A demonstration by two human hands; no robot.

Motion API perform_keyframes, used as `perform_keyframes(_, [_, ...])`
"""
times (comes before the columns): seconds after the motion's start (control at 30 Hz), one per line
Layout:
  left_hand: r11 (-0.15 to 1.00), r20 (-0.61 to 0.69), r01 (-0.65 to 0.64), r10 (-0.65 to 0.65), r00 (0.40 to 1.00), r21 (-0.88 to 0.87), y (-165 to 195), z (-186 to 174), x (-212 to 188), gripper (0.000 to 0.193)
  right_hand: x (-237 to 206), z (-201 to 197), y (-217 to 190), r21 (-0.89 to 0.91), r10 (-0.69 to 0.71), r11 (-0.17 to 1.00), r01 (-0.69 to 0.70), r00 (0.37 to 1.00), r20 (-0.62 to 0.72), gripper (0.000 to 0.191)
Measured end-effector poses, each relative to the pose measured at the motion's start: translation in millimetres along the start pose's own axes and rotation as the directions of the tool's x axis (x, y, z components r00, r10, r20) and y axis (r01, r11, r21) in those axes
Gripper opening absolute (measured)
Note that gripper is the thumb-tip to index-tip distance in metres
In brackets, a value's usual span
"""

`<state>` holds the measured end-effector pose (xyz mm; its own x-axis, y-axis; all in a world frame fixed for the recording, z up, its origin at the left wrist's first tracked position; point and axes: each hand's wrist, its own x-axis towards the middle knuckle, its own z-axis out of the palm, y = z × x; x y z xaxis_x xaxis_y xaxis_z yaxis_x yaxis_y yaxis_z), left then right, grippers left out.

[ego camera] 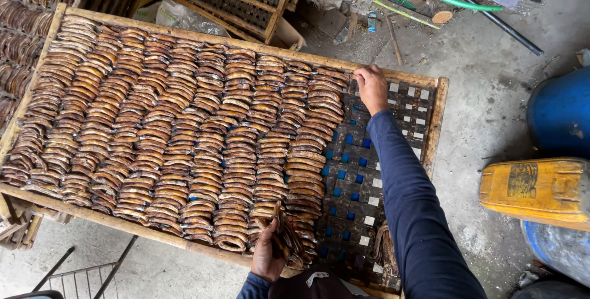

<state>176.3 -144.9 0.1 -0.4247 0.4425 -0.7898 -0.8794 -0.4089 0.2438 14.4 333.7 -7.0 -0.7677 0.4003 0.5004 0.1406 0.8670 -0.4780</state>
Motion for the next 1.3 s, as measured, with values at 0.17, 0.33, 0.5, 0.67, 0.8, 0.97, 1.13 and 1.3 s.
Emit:
perform_keyframes(0.17, [1.000, 0.064, -0.012, 0.010, 0.998, 0.028, 0.5, 6.4, -4.4, 0.047, -9.2, -6.5, 14.3, 0.452, 0.262, 0.863, -0.223, 0.965, -0.025, 0.025])
perform_keyframes(0.33, [0.999, 0.149, -0.013, 0.007, 0.989, 0.044, 2.8, 22.0, -16.6, 0.054, -23.8, -36.3, 33.1, 0.834, 0.520, 0.499, -0.234, 0.851, -0.072, 0.023])
perform_keyframes(0.5, [0.997, 0.274, 0.041, -0.021, 0.961, -0.067, 3.2, 38.0, -25.6, 0.057, -82.9, -97.3, -22.3, 0.821, 0.470, 0.377, -0.429, 0.852, 0.230, 0.025])
perform_keyframes(0.67, [0.989, 0.468, 0.009, 0.064, 0.882, -0.151, -5.6, 51.0, -31.3, 0.061, -190.0, -153.5, -147.2, 0.596, 0.054, 0.659, -0.459, 0.819, 0.572, 0.024])
perform_keyframes(0.8, [0.990, 0.449, 0.037, 0.030, 0.893, -0.140, -20.5, 55.2, -39.1, 0.059, -251.4, -169.7, -225.4, 0.549, -0.066, 0.740, -0.388, 0.770, 0.634, 0.041])
perform_keyframes(0.97, [0.998, 0.514, 0.004, 0.027, 0.858, -0.059, -35.6, 51.8, -45.0, 0.056, -290.8, -175.1, -242.9, 0.574, -0.031, 0.728, -0.376, 0.817, 0.575, 0.043])
perform_keyframes(1.13, [0.990, 0.434, -0.065, 0.005, 0.901, 0.123, -50.6, 36.8, -49.6, 0.041, -316.1, -179.6, -213.2, 0.490, -0.019, 0.772, -0.405, 0.756, 0.654, 0.028])
perform_keyframes(1.3, [0.979, 0.324, -0.123, 0.066, 0.944, 0.160, -71.6, 24.8, -49.4, 0.025, -337.9, -170.9, -201.5, 0.508, -0.014, 0.769, -0.388, 0.784, 0.620, 0.022])
